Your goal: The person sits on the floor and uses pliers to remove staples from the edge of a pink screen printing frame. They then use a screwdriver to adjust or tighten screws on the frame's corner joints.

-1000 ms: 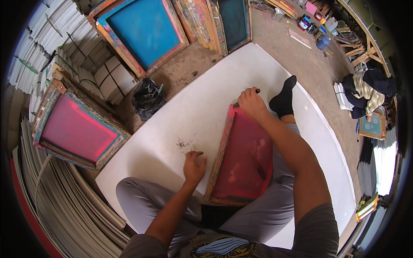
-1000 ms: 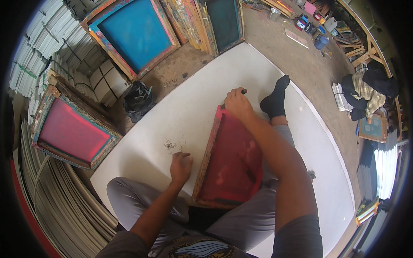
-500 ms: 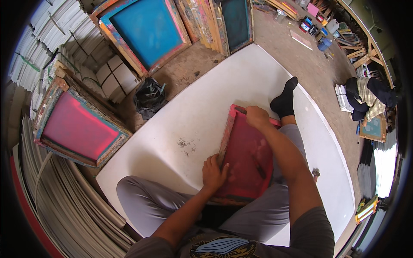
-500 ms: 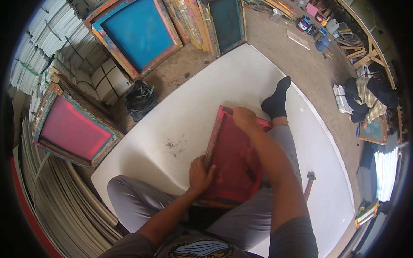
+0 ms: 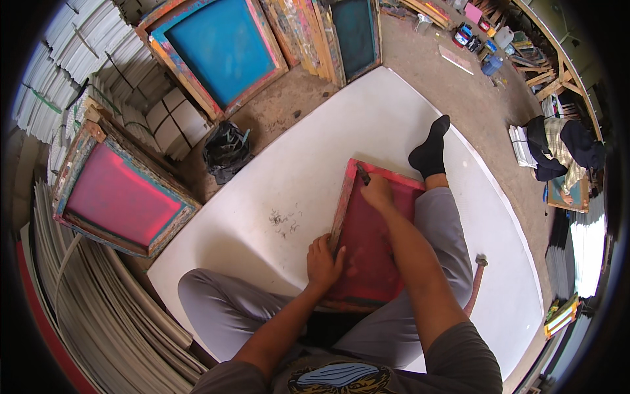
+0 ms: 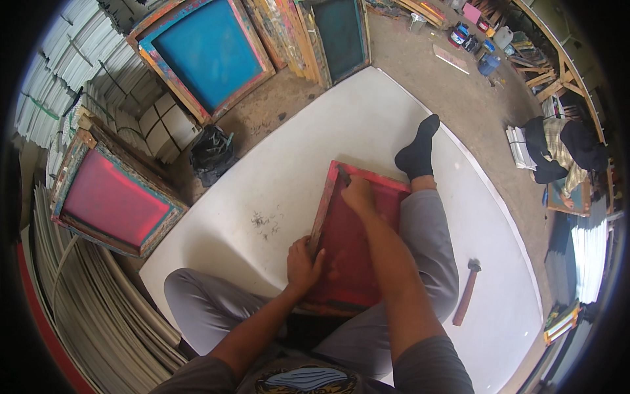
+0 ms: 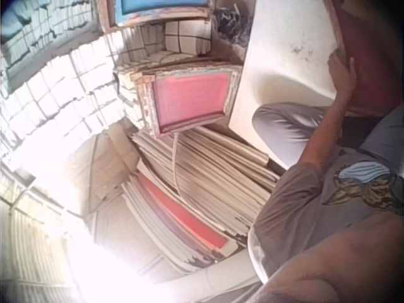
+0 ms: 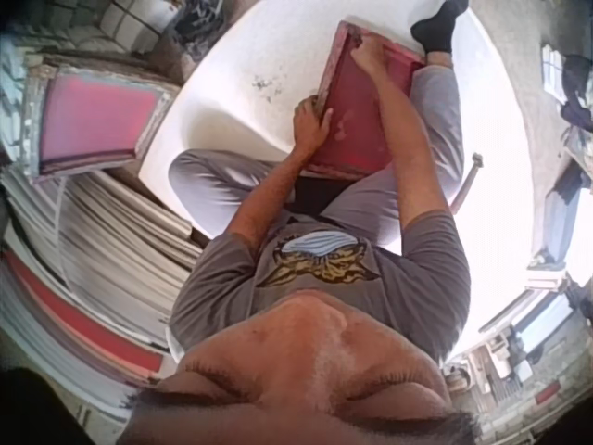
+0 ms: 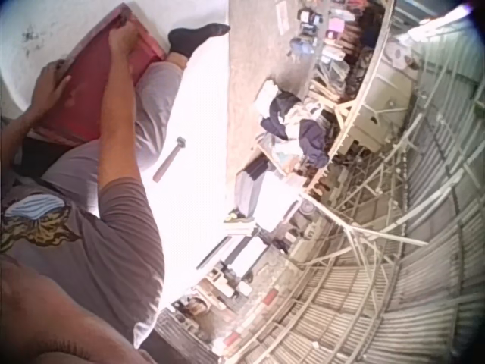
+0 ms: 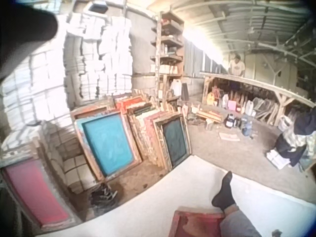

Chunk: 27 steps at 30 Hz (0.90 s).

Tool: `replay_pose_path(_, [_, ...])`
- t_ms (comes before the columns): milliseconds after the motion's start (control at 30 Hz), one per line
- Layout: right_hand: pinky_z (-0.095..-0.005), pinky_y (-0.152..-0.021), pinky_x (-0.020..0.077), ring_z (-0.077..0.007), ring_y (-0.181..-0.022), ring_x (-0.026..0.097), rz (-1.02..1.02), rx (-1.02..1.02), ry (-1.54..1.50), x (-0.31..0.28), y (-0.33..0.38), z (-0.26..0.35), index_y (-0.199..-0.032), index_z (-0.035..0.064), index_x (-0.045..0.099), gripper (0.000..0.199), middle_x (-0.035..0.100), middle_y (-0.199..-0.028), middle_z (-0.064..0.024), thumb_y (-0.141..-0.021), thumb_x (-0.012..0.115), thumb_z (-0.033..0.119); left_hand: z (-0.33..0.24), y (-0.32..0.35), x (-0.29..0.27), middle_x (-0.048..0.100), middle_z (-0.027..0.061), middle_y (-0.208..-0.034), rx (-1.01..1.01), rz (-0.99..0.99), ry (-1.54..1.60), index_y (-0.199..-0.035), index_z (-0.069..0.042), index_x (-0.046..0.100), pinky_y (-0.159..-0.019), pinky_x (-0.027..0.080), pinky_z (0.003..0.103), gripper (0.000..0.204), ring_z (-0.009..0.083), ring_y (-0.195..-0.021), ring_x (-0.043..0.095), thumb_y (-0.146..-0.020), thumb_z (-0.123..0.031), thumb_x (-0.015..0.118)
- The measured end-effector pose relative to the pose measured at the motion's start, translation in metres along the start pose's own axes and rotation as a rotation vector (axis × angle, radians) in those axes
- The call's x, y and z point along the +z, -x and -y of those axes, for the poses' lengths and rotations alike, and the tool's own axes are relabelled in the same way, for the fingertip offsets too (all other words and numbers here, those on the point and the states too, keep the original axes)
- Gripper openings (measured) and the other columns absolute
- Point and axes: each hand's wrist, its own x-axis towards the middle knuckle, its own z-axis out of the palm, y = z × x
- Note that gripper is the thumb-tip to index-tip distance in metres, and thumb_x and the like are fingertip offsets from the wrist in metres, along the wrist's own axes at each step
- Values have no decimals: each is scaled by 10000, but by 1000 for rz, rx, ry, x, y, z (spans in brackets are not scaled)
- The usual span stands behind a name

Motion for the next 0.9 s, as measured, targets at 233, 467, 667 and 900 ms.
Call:
replay_pose_path(233, [-523,-796,527,-433,-929,706,97,-268,-27,11,16,-6,-971,43,699,258,718,-927,-240,-785,714,222,5,-11,-5,681,179,-1113,-199,-64,180,-1272,32,624,-911,505,435,450,331,-1034,628,-1028,-346,647])
replay_pose_path(467, [-477,-782,540,-381,-873,715,497,-502,26,17,70,38,-958,50,699,268,728,-886,-186,-838,742,286,10,-79,-42,724,47,-964,-562,-85,1012,-1167,-59,675,-586,462,248,331,99,-649,588,-1067,-369,614])
replay_pose_path(667, [-404,-673,550,-250,-736,713,666,-497,-38,30,76,41,-956,23,661,313,720,-819,-146,-945,724,329,33,-80,-50,715,36,-956,-624,-65,1109,-1035,-86,658,-545,429,251,227,99,-609,572,-1028,-311,683])
replay_pose_path(900, [-321,-629,577,-209,-795,750,977,-108,-473,38,86,42,-1084,18,642,372,750,-942,-142,-1033,648,387,40,-90,-64,701,39,-842,-641,-104,1057,-954,-63,680,-494,389,257,195,99,-539,530,-1000,-249,719])
